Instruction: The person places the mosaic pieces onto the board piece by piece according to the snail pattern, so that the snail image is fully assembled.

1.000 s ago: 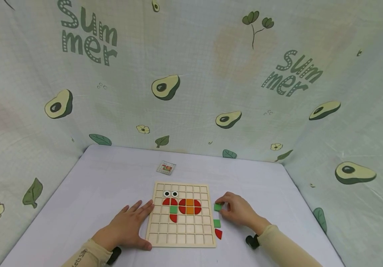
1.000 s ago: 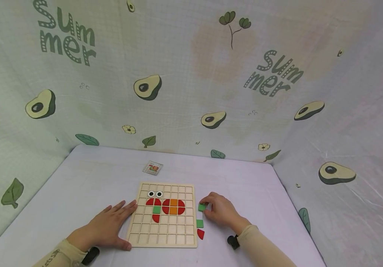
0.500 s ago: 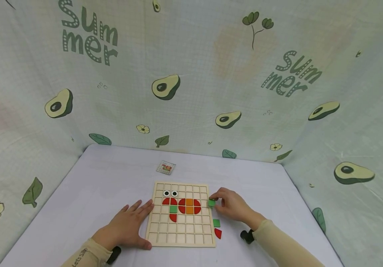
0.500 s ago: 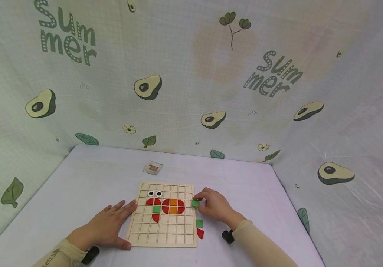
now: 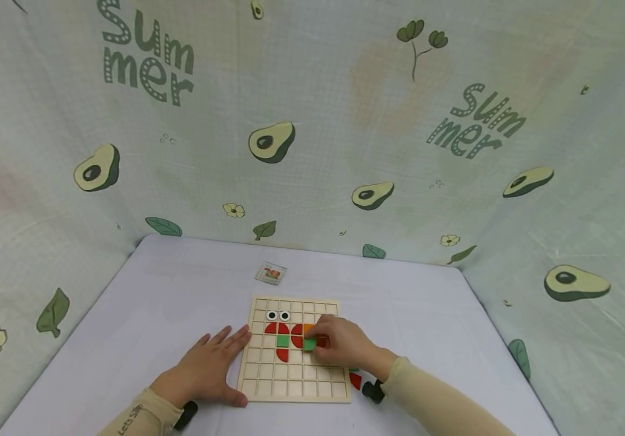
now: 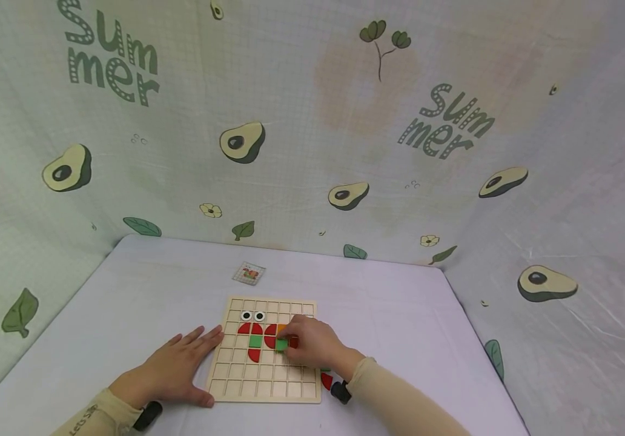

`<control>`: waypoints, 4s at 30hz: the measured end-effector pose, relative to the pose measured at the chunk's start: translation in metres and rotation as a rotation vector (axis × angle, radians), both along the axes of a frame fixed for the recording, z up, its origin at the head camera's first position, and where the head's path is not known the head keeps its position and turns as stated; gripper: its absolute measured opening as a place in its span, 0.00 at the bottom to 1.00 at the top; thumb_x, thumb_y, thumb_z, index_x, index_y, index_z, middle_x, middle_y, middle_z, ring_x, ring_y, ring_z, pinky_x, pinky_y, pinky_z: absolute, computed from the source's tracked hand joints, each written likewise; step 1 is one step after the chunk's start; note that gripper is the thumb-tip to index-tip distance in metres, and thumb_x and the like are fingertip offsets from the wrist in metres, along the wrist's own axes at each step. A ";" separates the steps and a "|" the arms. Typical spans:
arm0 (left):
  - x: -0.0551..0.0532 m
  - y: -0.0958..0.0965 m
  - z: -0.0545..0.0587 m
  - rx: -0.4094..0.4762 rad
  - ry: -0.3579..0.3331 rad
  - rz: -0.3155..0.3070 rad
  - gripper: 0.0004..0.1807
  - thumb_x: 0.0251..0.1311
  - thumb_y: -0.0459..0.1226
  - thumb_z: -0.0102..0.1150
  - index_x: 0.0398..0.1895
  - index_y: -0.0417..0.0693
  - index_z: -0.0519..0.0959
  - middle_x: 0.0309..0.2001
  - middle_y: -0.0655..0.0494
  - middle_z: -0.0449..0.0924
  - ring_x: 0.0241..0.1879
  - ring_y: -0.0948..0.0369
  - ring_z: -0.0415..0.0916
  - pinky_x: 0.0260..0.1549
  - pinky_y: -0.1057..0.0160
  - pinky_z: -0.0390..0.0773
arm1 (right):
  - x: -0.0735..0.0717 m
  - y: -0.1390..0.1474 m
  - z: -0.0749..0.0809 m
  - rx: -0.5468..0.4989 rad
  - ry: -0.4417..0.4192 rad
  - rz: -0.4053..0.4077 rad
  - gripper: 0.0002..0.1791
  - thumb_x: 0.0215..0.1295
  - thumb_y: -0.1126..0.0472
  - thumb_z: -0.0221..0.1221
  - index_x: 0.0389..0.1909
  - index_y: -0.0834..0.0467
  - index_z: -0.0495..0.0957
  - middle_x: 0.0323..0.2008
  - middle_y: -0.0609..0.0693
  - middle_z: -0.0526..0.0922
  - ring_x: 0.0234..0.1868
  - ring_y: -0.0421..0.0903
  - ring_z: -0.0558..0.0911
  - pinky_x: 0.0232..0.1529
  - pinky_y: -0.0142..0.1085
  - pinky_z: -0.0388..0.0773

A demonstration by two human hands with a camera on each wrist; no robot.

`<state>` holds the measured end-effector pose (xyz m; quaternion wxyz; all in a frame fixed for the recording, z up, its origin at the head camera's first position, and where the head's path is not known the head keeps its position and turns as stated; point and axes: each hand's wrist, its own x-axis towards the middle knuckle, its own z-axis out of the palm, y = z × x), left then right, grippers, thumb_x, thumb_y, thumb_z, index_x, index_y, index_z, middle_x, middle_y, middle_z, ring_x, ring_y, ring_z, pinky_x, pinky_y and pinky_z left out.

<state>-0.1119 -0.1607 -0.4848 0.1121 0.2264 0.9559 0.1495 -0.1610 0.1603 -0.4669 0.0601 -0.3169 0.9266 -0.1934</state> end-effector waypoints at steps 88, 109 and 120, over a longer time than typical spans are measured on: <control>0.000 0.004 0.004 -0.039 -0.006 0.009 0.67 0.29 0.73 0.70 0.74 0.48 0.65 0.76 0.56 0.58 0.73 0.43 0.52 0.64 0.32 0.56 | 0.023 0.093 -0.015 -0.024 -0.053 -0.080 0.11 0.59 0.60 0.69 0.43 0.47 0.84 0.43 0.39 0.77 0.29 0.34 0.73 0.28 0.28 0.74; -0.001 0.004 0.002 -0.043 0.006 0.007 0.67 0.29 0.74 0.70 0.74 0.48 0.65 0.76 0.56 0.58 0.74 0.44 0.52 0.64 0.32 0.56 | 0.023 0.097 -0.013 0.008 0.000 -0.097 0.13 0.60 0.59 0.68 0.47 0.47 0.85 0.38 0.37 0.76 0.27 0.33 0.71 0.27 0.29 0.72; 0.002 0.002 0.007 -0.008 0.021 -0.025 0.65 0.32 0.71 0.71 0.74 0.45 0.65 0.75 0.55 0.60 0.73 0.43 0.54 0.63 0.32 0.58 | 0.022 0.105 -0.010 0.001 0.012 -0.174 0.13 0.59 0.60 0.68 0.46 0.48 0.85 0.39 0.38 0.78 0.28 0.34 0.72 0.28 0.29 0.74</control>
